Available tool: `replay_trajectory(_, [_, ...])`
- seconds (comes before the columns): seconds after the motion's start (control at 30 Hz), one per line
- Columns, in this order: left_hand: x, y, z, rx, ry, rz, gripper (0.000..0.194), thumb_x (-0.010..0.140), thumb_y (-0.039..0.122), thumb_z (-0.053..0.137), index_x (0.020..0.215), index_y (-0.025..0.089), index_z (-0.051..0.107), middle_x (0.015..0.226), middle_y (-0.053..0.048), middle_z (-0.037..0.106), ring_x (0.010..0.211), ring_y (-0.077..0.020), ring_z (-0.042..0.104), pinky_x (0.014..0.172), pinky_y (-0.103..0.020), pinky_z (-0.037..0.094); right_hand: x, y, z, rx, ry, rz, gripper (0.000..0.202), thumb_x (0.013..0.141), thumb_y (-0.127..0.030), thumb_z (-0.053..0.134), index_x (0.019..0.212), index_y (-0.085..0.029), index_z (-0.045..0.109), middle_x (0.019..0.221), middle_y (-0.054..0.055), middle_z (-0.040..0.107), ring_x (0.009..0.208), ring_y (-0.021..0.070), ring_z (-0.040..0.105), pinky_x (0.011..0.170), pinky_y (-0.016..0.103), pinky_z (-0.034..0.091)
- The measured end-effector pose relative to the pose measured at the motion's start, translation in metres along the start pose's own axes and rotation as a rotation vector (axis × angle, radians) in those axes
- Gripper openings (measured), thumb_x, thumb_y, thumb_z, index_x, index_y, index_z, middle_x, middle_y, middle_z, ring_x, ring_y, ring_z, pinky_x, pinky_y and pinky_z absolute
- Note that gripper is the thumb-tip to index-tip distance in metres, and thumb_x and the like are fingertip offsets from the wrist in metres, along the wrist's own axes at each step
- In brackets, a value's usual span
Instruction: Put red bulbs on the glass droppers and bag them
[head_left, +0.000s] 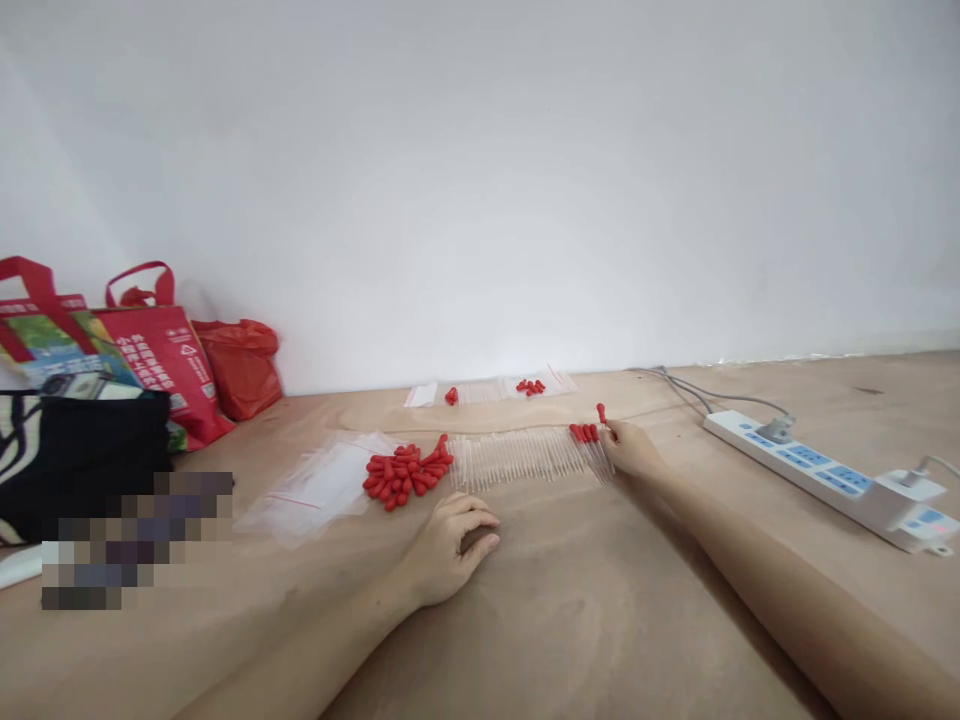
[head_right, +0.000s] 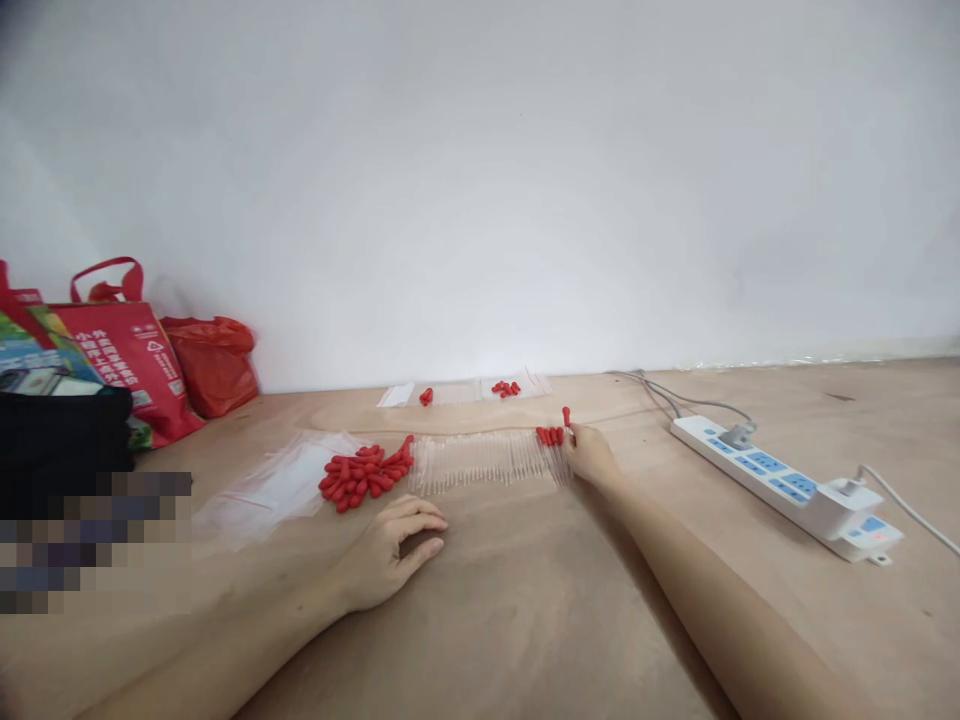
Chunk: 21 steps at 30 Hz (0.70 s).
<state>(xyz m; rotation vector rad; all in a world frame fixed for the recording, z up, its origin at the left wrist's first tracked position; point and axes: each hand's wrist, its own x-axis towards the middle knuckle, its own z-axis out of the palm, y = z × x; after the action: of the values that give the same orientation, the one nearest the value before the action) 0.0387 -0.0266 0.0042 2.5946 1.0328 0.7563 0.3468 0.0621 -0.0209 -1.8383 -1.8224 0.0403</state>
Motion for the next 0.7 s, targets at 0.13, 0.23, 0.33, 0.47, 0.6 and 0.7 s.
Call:
replay_trajectory(0.13, [-0.001,0.0,0.0,-0.009,-0.007,-0.003,0.016,0.079,0.02,0.05,0.088,0.02,0.062,0.087,-0.004,0.062,0.082,-0.0179,0.053,0.077,-0.032,0.041,0.002,-0.008,0.005,-0.008,-0.037,-0.047,0.024,0.077,-0.018,0.035,0.064,-0.015,0.055,0.07,0.009,0.062,0.064,0.0141,0.052,0.055,0.022,0.027])
replay_trajectory(0.23, [-0.002,0.0,0.0,-0.011,-0.006,-0.004,0.016,0.078,0.02,0.05,0.088,0.019,0.062,0.086,-0.005,0.062,0.082,-0.018,0.053,0.077,-0.033,0.041,0.001,-0.01,0.005,-0.029,-0.054,-0.056,0.022,0.077,-0.02,0.037,0.07,-0.015,0.057,0.07,0.008,0.063,0.064,0.0145,0.053,0.054,0.022,0.026])
replay_trajectory(0.33, [-0.002,0.0,0.0,-0.011,-0.004,-0.005,0.015,0.078,0.02,0.05,0.088,0.019,0.062,0.086,-0.005,0.062,0.082,-0.0179,0.053,0.077,-0.033,0.041,-0.001,-0.011,0.003,-0.048,-0.075,-0.036,0.022,0.078,-0.024,0.039,0.074,-0.015,0.059,0.067,0.006,0.061,0.062,0.0143,0.052,0.053,0.022,0.026])
replay_trajectory(0.47, [-0.002,-0.001,0.001,-0.001,-0.007,-0.001,0.016,0.078,0.02,0.051,0.088,0.019,0.062,0.088,-0.004,0.062,0.083,-0.018,0.053,0.078,-0.033,0.04,-0.005,-0.014,0.001,0.027,-0.021,0.03,0.024,0.077,-0.032,0.043,0.087,-0.016,0.059,0.066,0.003,0.061,0.061,0.0137,0.053,0.052,0.021,0.026])
replay_trajectory(0.6, [-0.002,-0.001,0.001,0.029,-0.011,-0.013,0.015,0.078,0.021,0.051,0.088,0.02,0.062,0.088,-0.004,0.062,0.084,-0.0189,0.053,0.077,-0.034,0.039,-0.009,-0.018,0.003,0.062,0.049,0.064,0.027,0.073,-0.039,0.049,0.087,-0.017,0.055,0.062,0.001,0.058,0.059,0.0133,0.052,0.052,0.021,0.026])
replay_trajectory(0.7, [-0.002,-0.002,0.0,0.032,-0.015,-0.016,0.015,0.078,0.021,0.051,0.088,0.02,0.062,0.088,-0.004,0.062,0.084,-0.0188,0.053,0.077,-0.034,0.038,-0.01,-0.02,0.005,0.051,0.038,0.035,0.022,0.071,-0.037,0.051,0.082,-0.018,0.053,0.062,0.0,0.058,0.058,0.0128,0.051,0.051,0.021,0.026])
